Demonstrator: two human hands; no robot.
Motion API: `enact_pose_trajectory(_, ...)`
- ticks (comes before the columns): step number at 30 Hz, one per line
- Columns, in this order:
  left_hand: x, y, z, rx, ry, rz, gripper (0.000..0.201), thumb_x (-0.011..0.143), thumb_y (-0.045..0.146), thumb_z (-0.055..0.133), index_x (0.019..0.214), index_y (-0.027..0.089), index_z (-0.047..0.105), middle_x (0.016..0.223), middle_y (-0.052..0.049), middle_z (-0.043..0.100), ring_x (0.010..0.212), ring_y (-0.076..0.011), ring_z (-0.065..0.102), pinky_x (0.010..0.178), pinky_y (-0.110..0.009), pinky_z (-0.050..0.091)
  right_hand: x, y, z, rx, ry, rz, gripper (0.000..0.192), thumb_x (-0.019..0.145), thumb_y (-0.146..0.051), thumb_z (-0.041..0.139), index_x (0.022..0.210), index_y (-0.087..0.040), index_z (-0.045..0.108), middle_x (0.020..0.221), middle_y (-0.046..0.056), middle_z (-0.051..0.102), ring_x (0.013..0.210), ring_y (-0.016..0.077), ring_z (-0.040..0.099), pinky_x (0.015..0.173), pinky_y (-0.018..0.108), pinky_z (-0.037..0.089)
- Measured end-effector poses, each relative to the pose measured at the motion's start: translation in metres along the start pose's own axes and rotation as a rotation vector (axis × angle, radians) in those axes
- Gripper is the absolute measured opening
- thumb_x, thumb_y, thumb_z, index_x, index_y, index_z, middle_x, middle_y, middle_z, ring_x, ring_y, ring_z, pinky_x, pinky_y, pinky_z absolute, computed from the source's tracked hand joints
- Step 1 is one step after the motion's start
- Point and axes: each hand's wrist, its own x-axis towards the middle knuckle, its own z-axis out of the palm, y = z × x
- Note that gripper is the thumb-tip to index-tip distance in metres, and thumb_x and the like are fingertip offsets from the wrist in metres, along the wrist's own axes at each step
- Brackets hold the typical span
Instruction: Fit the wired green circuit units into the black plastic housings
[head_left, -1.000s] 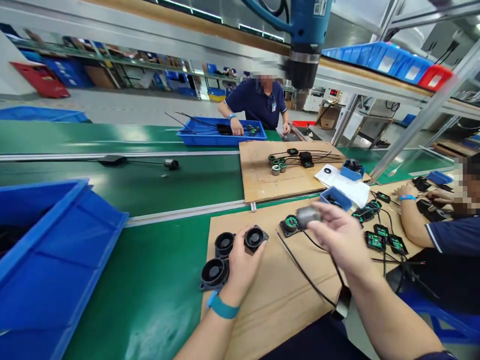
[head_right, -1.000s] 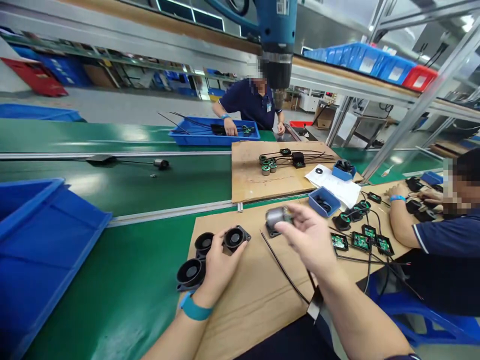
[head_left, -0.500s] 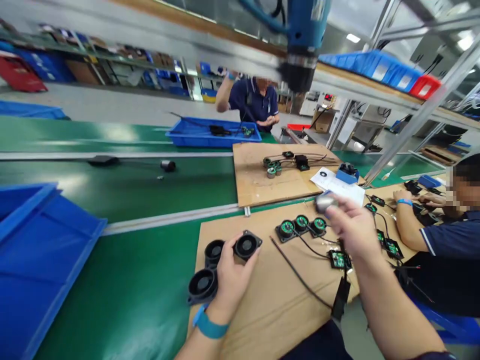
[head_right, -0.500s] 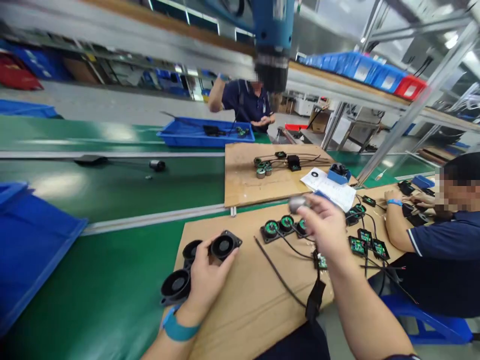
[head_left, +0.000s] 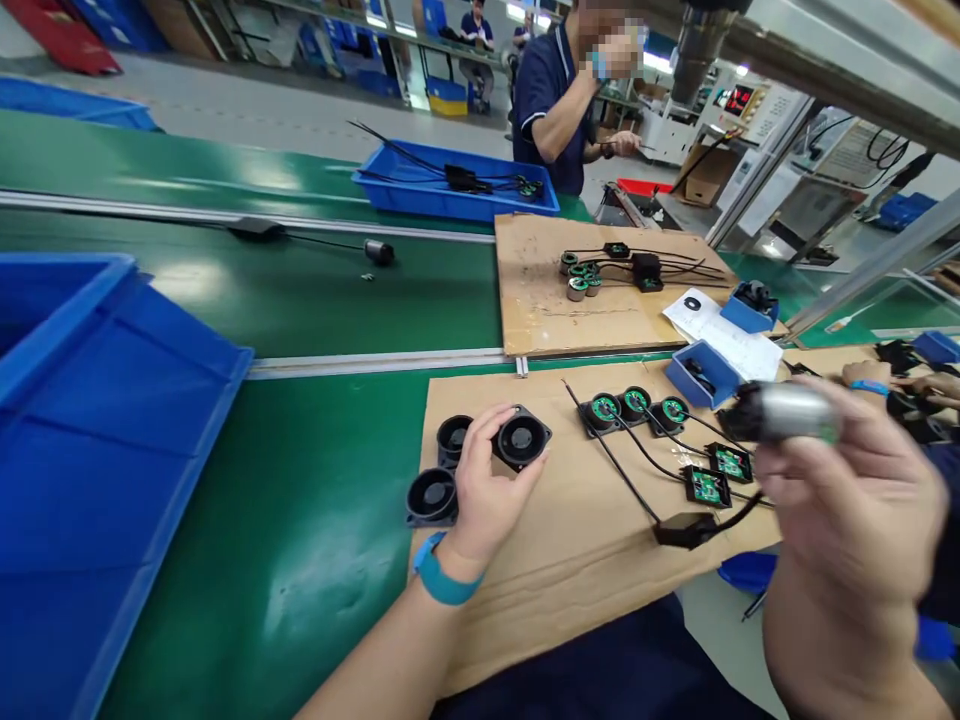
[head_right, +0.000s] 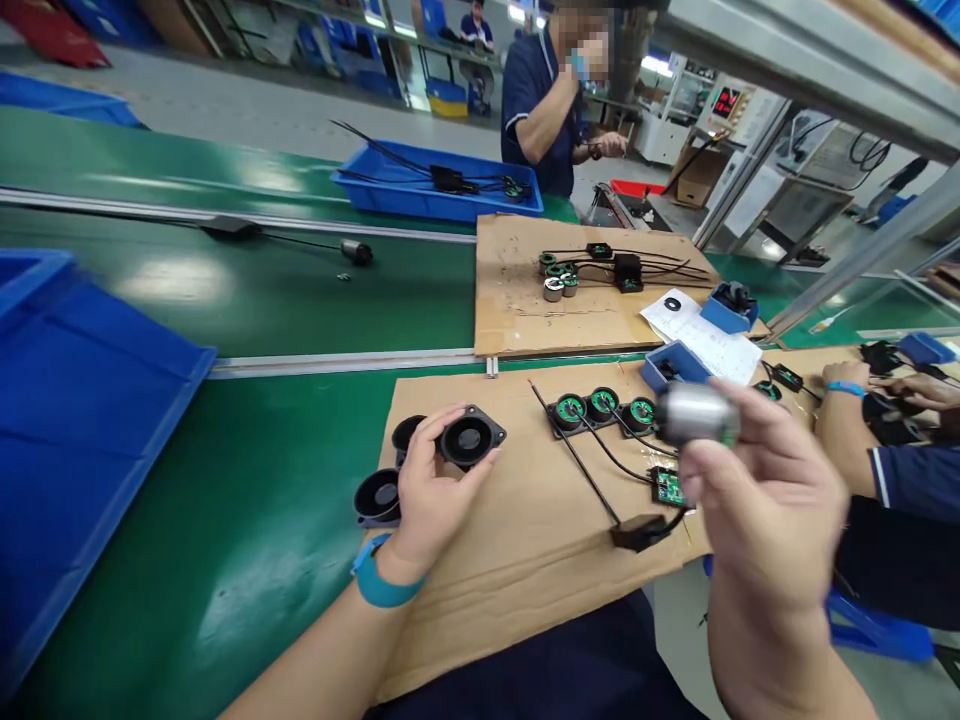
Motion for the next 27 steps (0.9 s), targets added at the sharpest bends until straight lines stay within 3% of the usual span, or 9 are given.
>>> enact_pose_trajectory(3,0.0,0.003,-0.001,-0.016,-0.029,0.002,0.055,0.084,0.022,0.08,0.133,0.02,0.056,0.133,-0.011,0.062,0.126,-0.0247,0.06,0.113,-0.046,0.048,-0.011,0.022,0.026,0.053,-0.089,0.178,0.045,0.079,-0.025,0.086,0.122,-0.024,0.073,0.081,0.003,0.067,0.049,0.0093,0.053,0.041,0.023,0.044)
enact_pose_trajectory(7,-0.001,0.003,0.0,-0.041,-0.077,-0.01,0.052,0.084,0.023,0.078,0.132,0.021,0.059,0.131,-0.011,0.062,0.125,-0.0253,0.06,0.112,-0.046,0.049,-0.011,0.037,0.028,0.083,-0.128,0.276,0.051,0.08,-0.027,0.085,0.128,-0.024,0.069,0.088,0.004,0.068,0.051,0.0086,0.054,0.038,0.02,0.043)
enact_pose_trajectory(12,0.0,-0.018,-0.002,-0.051,-0.611,-0.207,0.051,0.083,0.027,0.073,0.131,0.02,0.058,0.127,-0.011,0.067,0.118,-0.0272,0.066,0.103,-0.045,0.055,-0.009,0.054,0.026,0.083,-0.209,0.417,0.05,0.078,-0.034,0.087,0.122,-0.017,0.068,0.066,-0.002,0.06,0.044,0.0072,0.047,0.034,0.017,0.036)
enact_pose_trajectory(15,-0.001,-0.032,-0.005,-0.073,-0.767,-0.191,0.052,0.086,0.025,0.066,0.136,0.02,0.054,0.134,-0.013,0.064,0.127,-0.0282,0.062,0.108,-0.048,0.053,-0.011,0.07,0.024,0.103,-0.257,0.51,0.052,0.077,-0.037,0.088,0.121,-0.017,0.067,0.069,-0.002,0.061,0.039,0.0037,0.04,0.032,0.016,0.029)
enact_pose_trajectory(18,-0.008,-0.035,-0.003,0.031,-0.716,-0.16,0.08,0.081,0.033,0.075,0.15,0.019,0.039,0.149,-0.019,0.052,0.14,-0.0331,0.051,0.113,-0.052,0.048,-0.012,0.081,0.021,0.114,-0.216,0.538,0.053,0.077,-0.039,0.088,0.12,-0.018,0.067,0.084,0.002,0.069,0.038,0.0014,0.037,0.031,0.016,0.026)
enact_pose_trajectory(20,-0.015,-0.032,0.001,0.138,-0.61,-0.218,0.089,0.075,0.042,0.083,0.146,0.016,0.038,0.146,-0.022,0.051,0.138,-0.0366,0.052,0.111,-0.055,0.049,-0.013,0.084,0.023,0.107,-0.178,0.519,0.052,0.076,-0.039,0.088,0.119,-0.018,0.068,0.09,0.005,0.071,0.041,0.0029,0.041,0.032,0.017,0.029)
enact_pose_trajectory(22,-0.02,-0.027,0.007,0.179,-0.533,-0.258,0.072,0.079,0.044,0.081,0.133,0.016,0.044,0.137,-0.019,0.056,0.132,-0.0349,0.055,0.109,-0.056,0.049,-0.015,0.086,0.029,0.078,-0.168,0.466,0.052,0.075,-0.038,0.089,0.119,-0.018,0.069,0.098,0.007,0.072,0.054,0.0088,0.057,0.04,0.021,0.044)
enact_pose_trajectory(24,-0.021,-0.023,0.011,0.144,-0.503,-0.23,0.052,0.087,0.038,0.074,0.127,0.018,0.047,0.13,-0.015,0.059,0.127,-0.0304,0.058,0.109,-0.053,0.05,-0.021,0.087,0.039,0.018,-0.178,0.377,0.053,0.076,-0.037,0.088,0.123,-0.02,0.068,0.11,0.01,0.073,0.079,0.0182,0.07,0.062,0.03,0.061)
enact_pose_trajectory(27,-0.019,-0.018,0.013,0.077,-0.425,-0.107,0.046,0.091,0.031,0.071,0.13,0.02,0.049,0.129,-0.013,0.061,0.124,-0.0261,0.06,0.108,-0.046,0.051,-0.035,0.088,0.059,-0.178,-0.243,0.158,0.049,0.082,-0.038,0.083,0.126,-0.023,0.067,0.109,0.009,0.073,0.095,0.0249,0.072,0.086,0.042,0.063)
